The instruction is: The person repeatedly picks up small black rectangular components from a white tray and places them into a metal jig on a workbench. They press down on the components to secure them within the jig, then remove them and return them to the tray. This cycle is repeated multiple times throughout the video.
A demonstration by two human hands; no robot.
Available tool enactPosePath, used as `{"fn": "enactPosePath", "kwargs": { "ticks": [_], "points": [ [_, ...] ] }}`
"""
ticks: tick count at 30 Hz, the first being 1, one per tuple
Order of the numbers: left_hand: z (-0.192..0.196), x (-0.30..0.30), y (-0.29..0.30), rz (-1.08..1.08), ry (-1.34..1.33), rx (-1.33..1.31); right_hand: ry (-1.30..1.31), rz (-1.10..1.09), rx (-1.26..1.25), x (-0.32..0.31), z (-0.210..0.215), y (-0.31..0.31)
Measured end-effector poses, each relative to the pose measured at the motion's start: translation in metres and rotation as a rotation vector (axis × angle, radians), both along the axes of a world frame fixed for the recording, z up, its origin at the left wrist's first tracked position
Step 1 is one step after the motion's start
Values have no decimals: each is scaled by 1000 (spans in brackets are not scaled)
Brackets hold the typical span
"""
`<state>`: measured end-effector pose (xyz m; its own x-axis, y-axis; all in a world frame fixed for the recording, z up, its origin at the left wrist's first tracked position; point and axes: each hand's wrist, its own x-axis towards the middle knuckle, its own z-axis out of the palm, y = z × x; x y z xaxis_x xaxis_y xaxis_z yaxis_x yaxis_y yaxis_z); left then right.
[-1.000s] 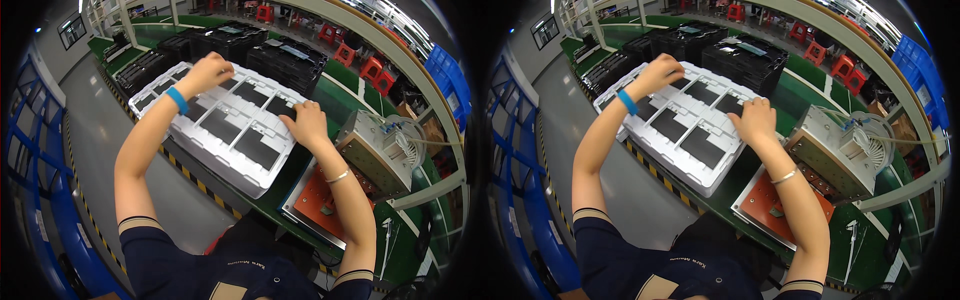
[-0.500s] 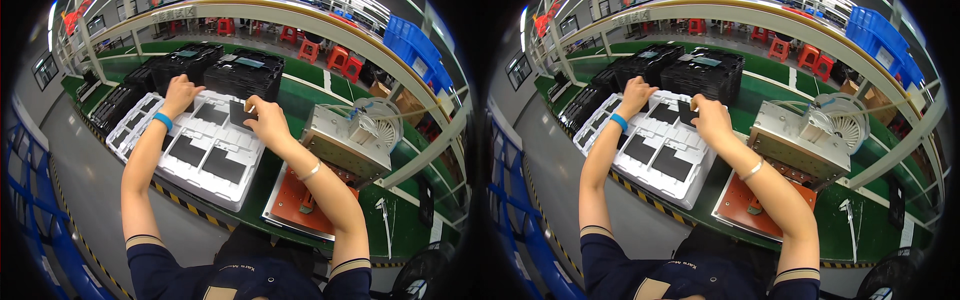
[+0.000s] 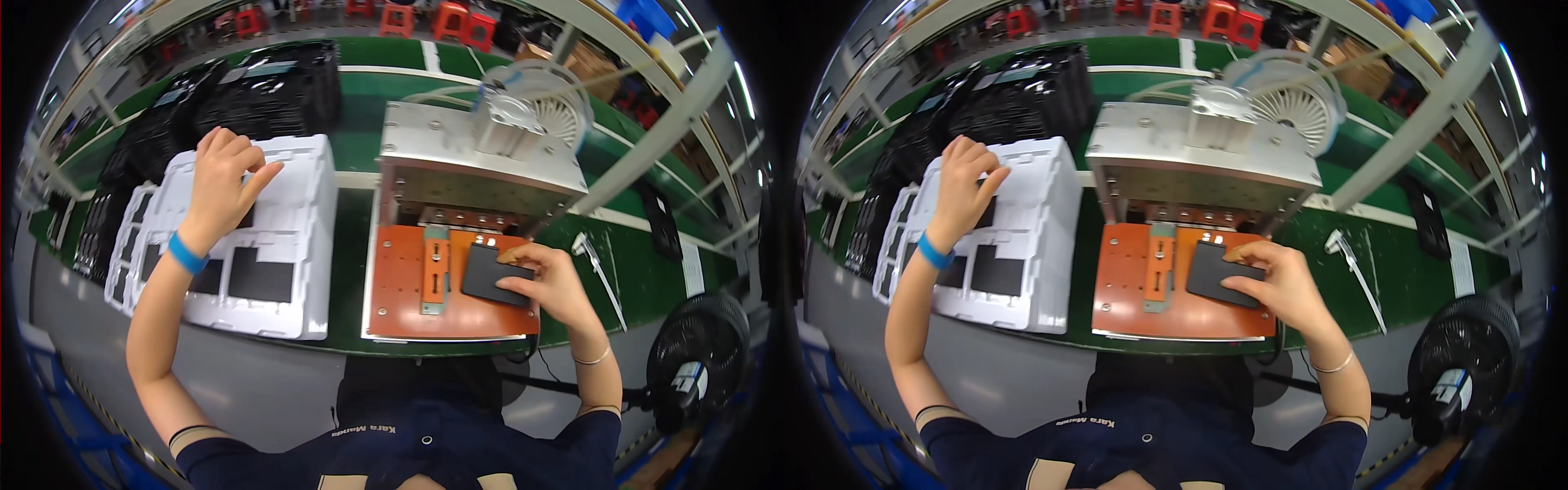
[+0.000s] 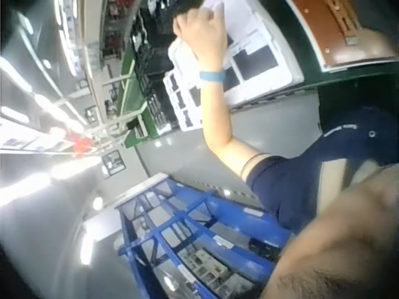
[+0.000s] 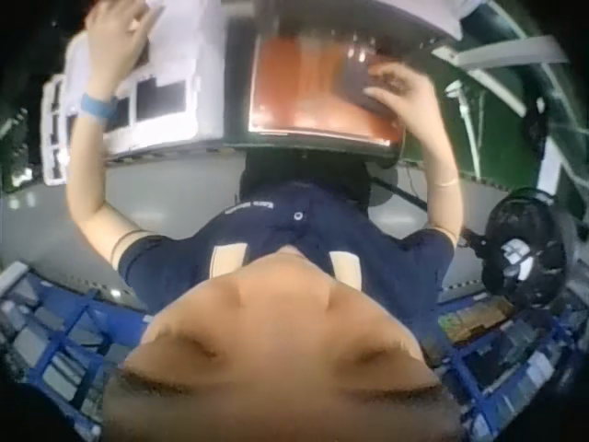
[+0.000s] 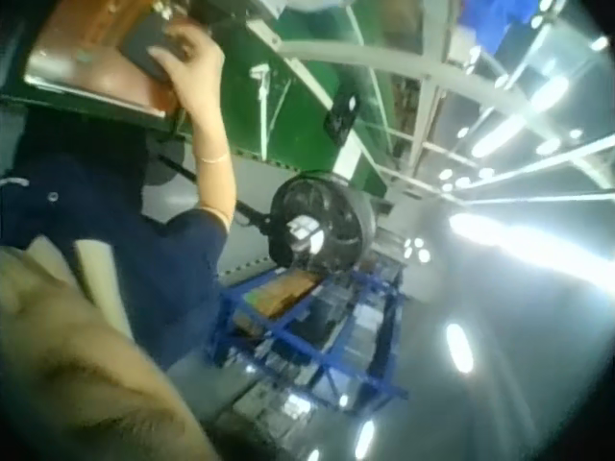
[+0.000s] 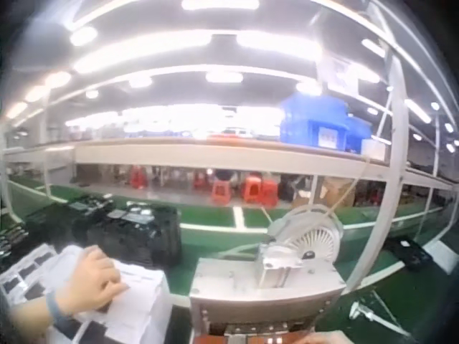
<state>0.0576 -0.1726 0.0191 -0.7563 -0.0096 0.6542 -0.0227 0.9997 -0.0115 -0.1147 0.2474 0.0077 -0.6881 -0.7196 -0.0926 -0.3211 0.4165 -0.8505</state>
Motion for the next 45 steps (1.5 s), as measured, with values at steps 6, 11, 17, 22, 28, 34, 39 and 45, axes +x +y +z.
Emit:
{"fn": "enactPosePath", "kwargs": {
  "ticks": [6, 11, 17, 22, 28, 34, 39, 45],
  "points": [
    [18, -35, 141, -586, -188, -35, 666, 94, -56, 16, -30, -19],
    [-26, -41, 193, -705, -538, -114, 808, 147, -143, 3, -45, -28],
    [-29, -35, 193, -706, -636, -166, 887, 243, -42, 5, -50, -33],
    [-28, -37, 196, -695, -676, -232, 924, 218, 2, 6, -51, -35],
    [-26, -38, 195, -686, -681, -259, 934, 233, -21, 6, -51, -33],
    [-24, -39, 193, -686, -690, -237, 823, 117, -28, 7, -45, -28],
    [-27, -37, 192, -709, -718, -114, 636, 158, 25, 25, -37, 4],
    [-25, -52, 183, -640, -708, -14, 679, 177, -42, -2, -41, -9]
  ]
}}
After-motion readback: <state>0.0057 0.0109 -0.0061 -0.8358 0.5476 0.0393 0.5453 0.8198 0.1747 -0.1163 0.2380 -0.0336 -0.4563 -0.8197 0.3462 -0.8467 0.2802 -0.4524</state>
